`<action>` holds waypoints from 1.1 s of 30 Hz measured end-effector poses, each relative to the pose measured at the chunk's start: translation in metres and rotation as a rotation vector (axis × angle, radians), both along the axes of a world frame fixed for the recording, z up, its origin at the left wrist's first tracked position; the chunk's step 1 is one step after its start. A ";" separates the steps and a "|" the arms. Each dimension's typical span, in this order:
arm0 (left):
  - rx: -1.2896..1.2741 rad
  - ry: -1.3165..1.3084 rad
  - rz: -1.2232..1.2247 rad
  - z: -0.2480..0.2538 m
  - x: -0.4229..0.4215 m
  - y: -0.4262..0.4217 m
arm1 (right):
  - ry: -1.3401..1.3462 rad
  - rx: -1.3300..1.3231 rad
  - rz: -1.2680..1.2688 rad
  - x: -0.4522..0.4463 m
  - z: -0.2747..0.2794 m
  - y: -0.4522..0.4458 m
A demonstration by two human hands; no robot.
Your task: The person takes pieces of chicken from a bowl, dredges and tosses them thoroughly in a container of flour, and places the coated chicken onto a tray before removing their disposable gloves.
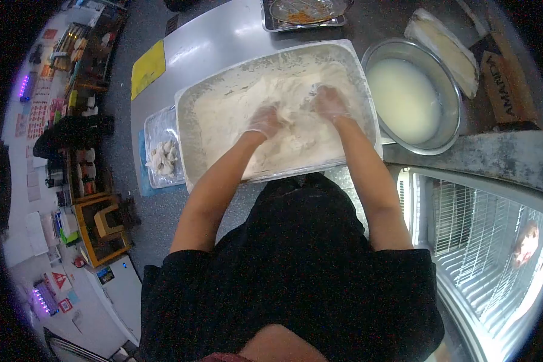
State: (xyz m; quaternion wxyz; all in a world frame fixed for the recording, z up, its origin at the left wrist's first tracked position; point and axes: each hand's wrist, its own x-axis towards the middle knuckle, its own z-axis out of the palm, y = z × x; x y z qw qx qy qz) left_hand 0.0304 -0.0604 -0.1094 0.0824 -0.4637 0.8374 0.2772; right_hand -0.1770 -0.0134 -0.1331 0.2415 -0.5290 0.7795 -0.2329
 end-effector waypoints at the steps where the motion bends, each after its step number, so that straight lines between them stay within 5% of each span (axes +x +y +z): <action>1: 0.000 -0.007 -0.013 0.005 0.004 -0.001 | 0.002 -0.024 -0.047 -0.002 -0.020 -0.002; 4: 0.157 0.142 0.246 0.015 0.020 -0.006 | -0.064 0.035 0.064 0.007 0.029 0.011; 6: 0.437 0.534 0.449 -0.010 0.043 -0.019 | 0.119 0.199 0.221 0.010 0.029 0.009; 8: 0.394 0.542 0.459 -0.057 0.066 -0.035 | 0.302 0.368 0.383 0.013 0.022 0.011; 10: 0.352 0.559 0.474 -0.057 0.075 -0.035 | 0.279 0.128 0.304 0.018 0.003 0.015; 13: 0.362 0.566 0.209 -0.025 0.086 -0.027 | 0.235 0.110 0.285 0.018 -0.010 0.006; 16: 0.195 0.427 0.110 -0.016 0.093 -0.024 | 0.193 -0.012 0.089 0.016 0.024 0.015; 18: -0.133 -0.255 0.315 0.040 0.080 -0.011 | 0.251 -0.074 0.166 0.003 0.014 0.013; 19: -0.129 -0.258 0.326 0.026 0.093 -0.017 | 0.306 -0.133 0.230 0.001 0.007 0.013; 21: -0.142 -0.269 -0.062 -0.010 0.122 -0.042 | 0.241 -0.015 0.283 0.011 0.072 0.014; 24: -0.021 -0.403 -0.114 0.041 0.110 -0.037 | 0.215 0.009 0.311 0.024 0.091 0.016; 28: -0.129 -0.302 0.189 -0.011 0.140 -0.050 | 0.196 -0.067 0.373 0.040 0.112 0.016; 31: -0.174 -0.272 0.071 0.037 0.123 -0.031 | 0.203 -0.131 0.373 0.044 0.105 0.012; 33: -0.260 -0.327 -0.286 0.071 0.114 -0.019 | 0.133 -0.104 0.378 0.049 0.131 0.014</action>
